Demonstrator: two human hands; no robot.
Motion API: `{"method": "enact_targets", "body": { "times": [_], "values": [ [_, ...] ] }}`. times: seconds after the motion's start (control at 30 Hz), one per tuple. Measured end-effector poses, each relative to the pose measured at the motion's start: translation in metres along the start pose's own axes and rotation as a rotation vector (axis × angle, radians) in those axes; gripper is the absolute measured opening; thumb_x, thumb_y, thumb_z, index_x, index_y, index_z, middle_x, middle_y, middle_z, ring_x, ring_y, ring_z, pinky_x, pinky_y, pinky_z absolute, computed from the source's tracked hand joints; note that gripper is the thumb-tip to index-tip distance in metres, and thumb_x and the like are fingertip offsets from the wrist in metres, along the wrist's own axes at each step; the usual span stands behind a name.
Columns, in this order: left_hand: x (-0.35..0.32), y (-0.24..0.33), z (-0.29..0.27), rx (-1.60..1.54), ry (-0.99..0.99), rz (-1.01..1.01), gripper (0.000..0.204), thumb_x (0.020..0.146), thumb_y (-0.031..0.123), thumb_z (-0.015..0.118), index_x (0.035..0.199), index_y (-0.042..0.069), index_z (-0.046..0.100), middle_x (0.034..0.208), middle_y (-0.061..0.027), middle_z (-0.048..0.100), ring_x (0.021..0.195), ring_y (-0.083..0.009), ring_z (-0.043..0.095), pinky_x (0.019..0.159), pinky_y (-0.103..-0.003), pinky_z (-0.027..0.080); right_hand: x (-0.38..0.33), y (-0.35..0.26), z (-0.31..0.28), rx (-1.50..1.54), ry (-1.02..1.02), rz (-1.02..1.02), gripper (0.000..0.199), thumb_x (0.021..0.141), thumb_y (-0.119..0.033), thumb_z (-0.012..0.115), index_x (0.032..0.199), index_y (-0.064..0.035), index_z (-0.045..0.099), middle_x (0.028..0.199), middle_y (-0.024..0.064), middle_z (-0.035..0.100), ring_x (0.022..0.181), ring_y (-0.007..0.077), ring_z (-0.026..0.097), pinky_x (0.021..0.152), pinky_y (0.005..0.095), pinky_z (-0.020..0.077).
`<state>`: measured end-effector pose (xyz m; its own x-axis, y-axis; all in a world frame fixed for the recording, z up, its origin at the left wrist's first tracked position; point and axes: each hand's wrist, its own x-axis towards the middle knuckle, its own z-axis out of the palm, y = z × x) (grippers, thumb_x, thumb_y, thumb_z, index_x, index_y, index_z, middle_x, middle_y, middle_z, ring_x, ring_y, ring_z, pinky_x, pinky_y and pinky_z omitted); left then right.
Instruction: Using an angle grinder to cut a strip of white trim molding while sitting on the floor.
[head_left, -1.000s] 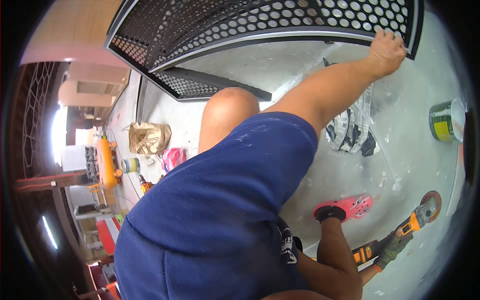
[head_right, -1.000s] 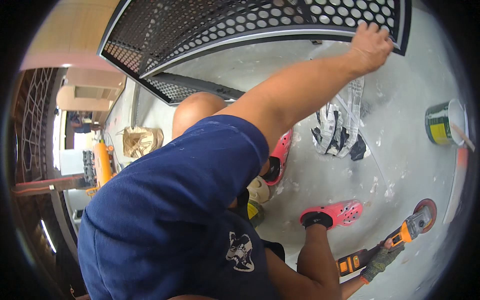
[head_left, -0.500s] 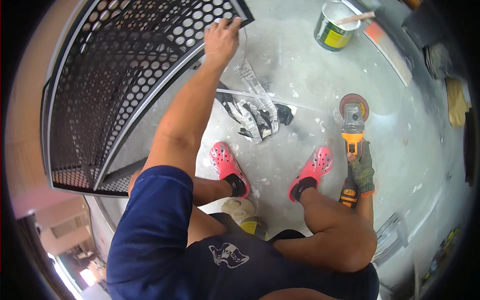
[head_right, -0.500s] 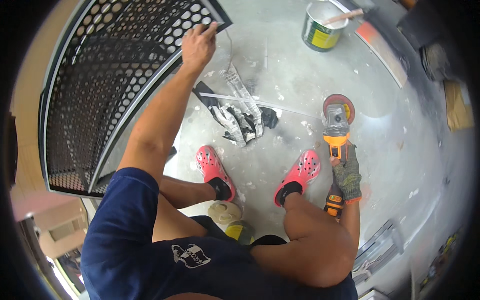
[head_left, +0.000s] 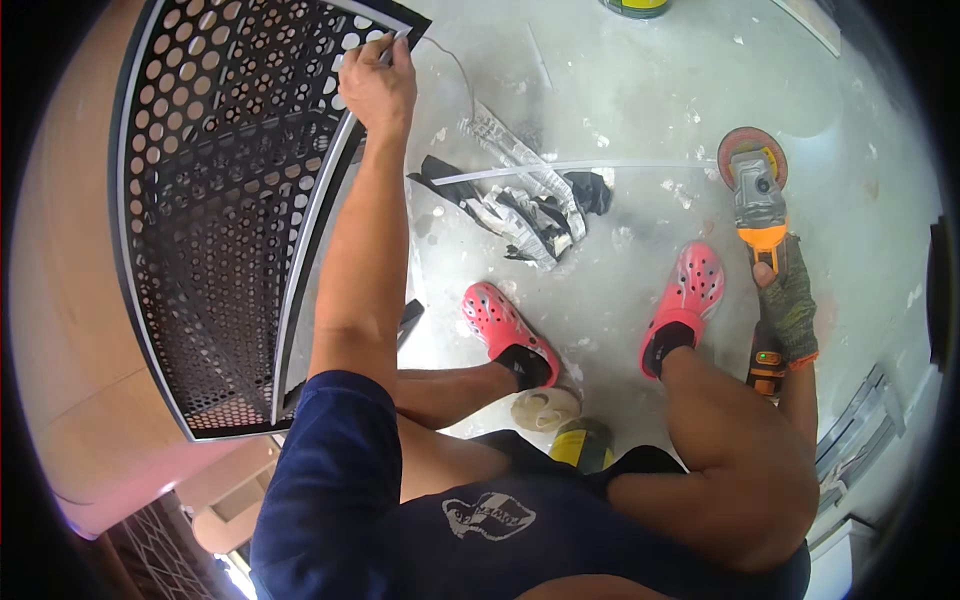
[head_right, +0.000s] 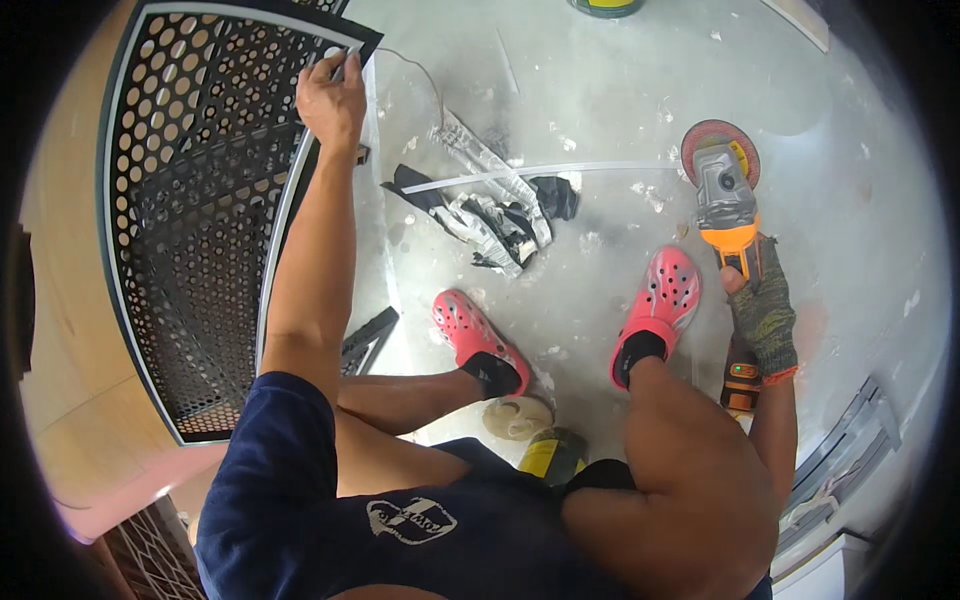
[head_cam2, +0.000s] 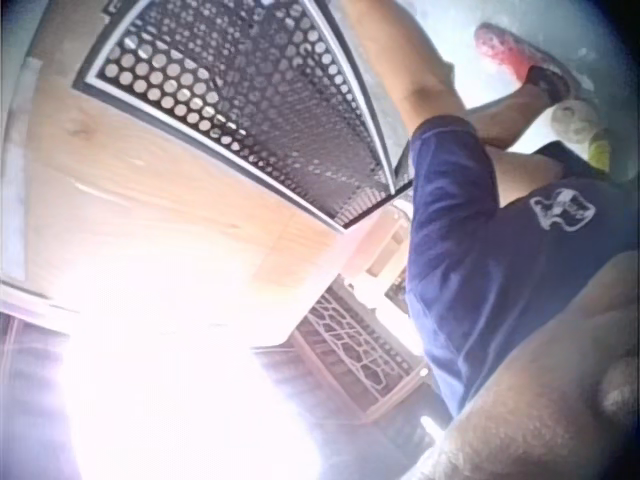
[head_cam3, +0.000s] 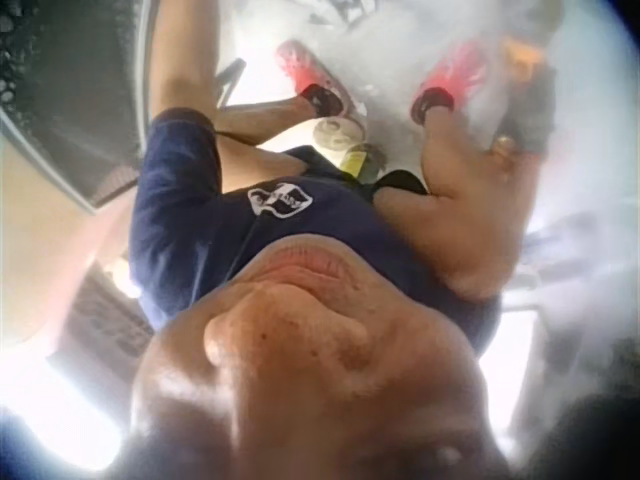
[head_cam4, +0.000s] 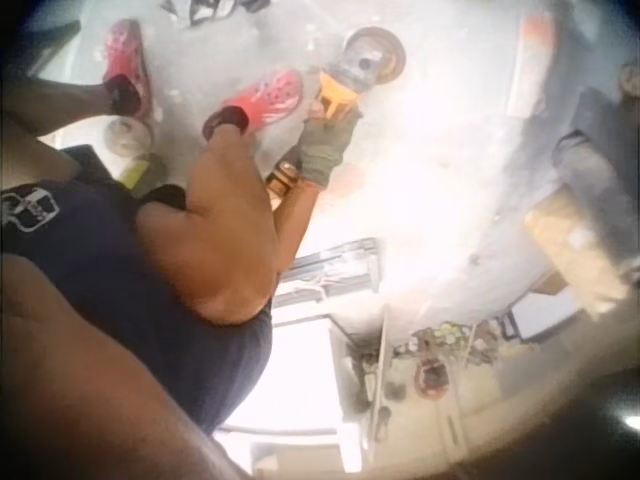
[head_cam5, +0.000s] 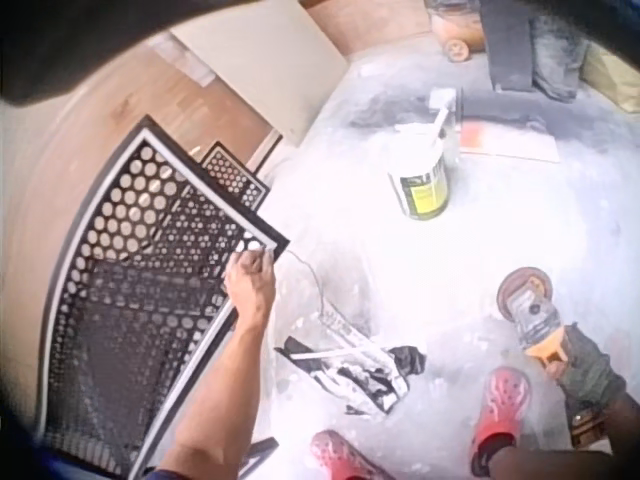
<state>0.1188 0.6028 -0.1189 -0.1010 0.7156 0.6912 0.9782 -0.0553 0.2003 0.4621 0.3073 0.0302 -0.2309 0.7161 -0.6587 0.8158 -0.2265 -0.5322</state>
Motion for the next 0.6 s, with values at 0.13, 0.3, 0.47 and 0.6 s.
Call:
{"method": "enact_targets", "body": {
  "times": [0.13,0.3,0.47,0.6],
  "values": [
    [-0.016,0.009,0.013,0.048,-0.035,0.037,0.024,0.08,0.029,0.073,0.095,0.01,0.075,0.093,-0.0112,0.067,0.089,-0.029,0.064,0.081,-0.038,0.05,-0.004,-0.002,-0.01,-0.012,-0.032,0.013,0.048,0.067,-0.03,0.073,0.106,-0.0043,0.059,0.094,0.0084,0.057,0.094,0.0281,0.059,0.095,0.0372,0.037],
    [-0.016,0.001,0.003,0.143,0.033,0.167,0.015,0.081,0.026,0.072,0.09,0.015,0.075,0.093,-0.0045,0.068,0.091,-0.0255,0.062,0.082,-0.036,0.048,-0.002,-0.001,-0.024,-0.035,-0.044,-0.046,0.047,0.062,-0.031,0.074,0.1,-0.0058,0.06,0.09,0.0081,0.057,0.092,0.0285,0.059,0.097,0.038,0.0349],
    [-0.024,0.035,0.005,0.24,0.118,0.235,0.014,0.081,0.024,0.071,0.09,0.014,0.074,0.091,-0.0049,0.069,0.087,-0.0266,0.063,0.077,-0.039,0.048,-0.026,-0.008,-0.031,-0.075,-0.029,-0.027,0.047,0.058,-0.032,0.075,0.095,-0.0071,0.062,0.087,0.0078,0.057,0.09,0.0288,0.06,0.099,0.0387,0.0331],
    [-0.023,0.033,-0.056,-0.034,-0.141,0.044,0.019,0.086,0.021,0.068,0.095,0.005,0.07,0.082,-0.0108,0.071,0.074,-0.0262,0.067,0.073,-0.037,0.052,-0.056,-0.033,-0.039,-0.08,0.014,-0.065,0.046,0.055,-0.033,0.075,0.092,-0.0081,0.062,0.085,0.0076,0.057,0.089,0.029,0.06,0.101,0.0393,0.0316]
  ]
}}
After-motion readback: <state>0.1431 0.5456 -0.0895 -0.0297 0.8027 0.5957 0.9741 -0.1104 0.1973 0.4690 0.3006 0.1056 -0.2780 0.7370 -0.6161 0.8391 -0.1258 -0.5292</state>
